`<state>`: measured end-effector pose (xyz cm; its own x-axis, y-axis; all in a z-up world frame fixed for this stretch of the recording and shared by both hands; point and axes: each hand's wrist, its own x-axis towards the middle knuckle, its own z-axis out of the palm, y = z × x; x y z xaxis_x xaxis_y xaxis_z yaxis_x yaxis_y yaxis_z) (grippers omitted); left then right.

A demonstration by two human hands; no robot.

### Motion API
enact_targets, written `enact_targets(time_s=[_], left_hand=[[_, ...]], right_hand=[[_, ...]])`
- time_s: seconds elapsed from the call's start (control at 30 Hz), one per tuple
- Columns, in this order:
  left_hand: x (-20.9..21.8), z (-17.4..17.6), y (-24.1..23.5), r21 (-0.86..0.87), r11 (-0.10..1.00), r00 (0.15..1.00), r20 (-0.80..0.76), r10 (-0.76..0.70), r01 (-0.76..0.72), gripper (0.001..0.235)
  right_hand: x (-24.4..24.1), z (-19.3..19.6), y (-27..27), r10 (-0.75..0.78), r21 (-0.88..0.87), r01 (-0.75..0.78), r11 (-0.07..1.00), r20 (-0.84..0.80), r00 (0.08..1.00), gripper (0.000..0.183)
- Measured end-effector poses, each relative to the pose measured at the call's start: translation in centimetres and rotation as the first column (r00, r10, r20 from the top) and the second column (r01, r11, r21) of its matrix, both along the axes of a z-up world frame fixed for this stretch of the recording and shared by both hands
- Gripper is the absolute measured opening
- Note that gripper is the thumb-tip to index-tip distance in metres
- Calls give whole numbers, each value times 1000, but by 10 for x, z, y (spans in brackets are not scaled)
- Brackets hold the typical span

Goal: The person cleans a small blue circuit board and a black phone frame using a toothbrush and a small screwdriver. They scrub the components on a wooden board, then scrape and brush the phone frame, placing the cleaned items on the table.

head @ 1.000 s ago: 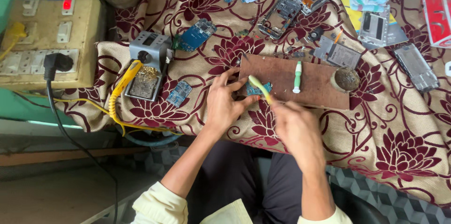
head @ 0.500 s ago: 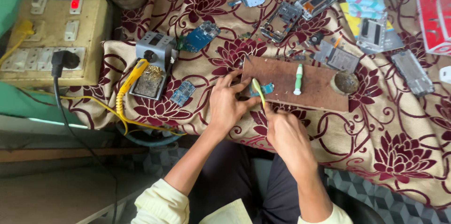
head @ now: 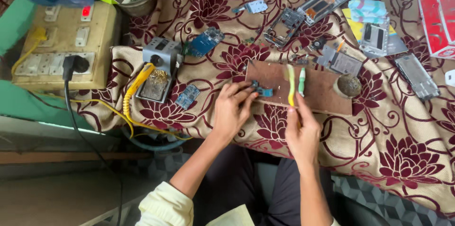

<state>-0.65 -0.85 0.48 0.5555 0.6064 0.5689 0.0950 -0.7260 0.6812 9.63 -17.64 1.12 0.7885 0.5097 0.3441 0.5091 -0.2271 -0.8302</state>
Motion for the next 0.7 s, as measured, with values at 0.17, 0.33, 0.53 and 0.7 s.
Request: enact_targets(time_s=[0.17,0.33,0.53,0.7], left_hand=[[4,5,4,-340,933,989,48,140,-115,22],[18,24,20,-599,798,997,-3,81,-67,26],[25,28,17,-480,866,988,-16,151,-140,25],[19,22,15,-543,832,989,11,144,-115,23]], right_hand=[[6,-54,-17,139,367,12,930,-383,913,29],[9,-53,-9,121,236,-72,969,-202,972,26],[2,9,-18,32,-310,-65,949,-110,993,30],[-15,30,-16,136,-451,-77,889,100,986,43]])
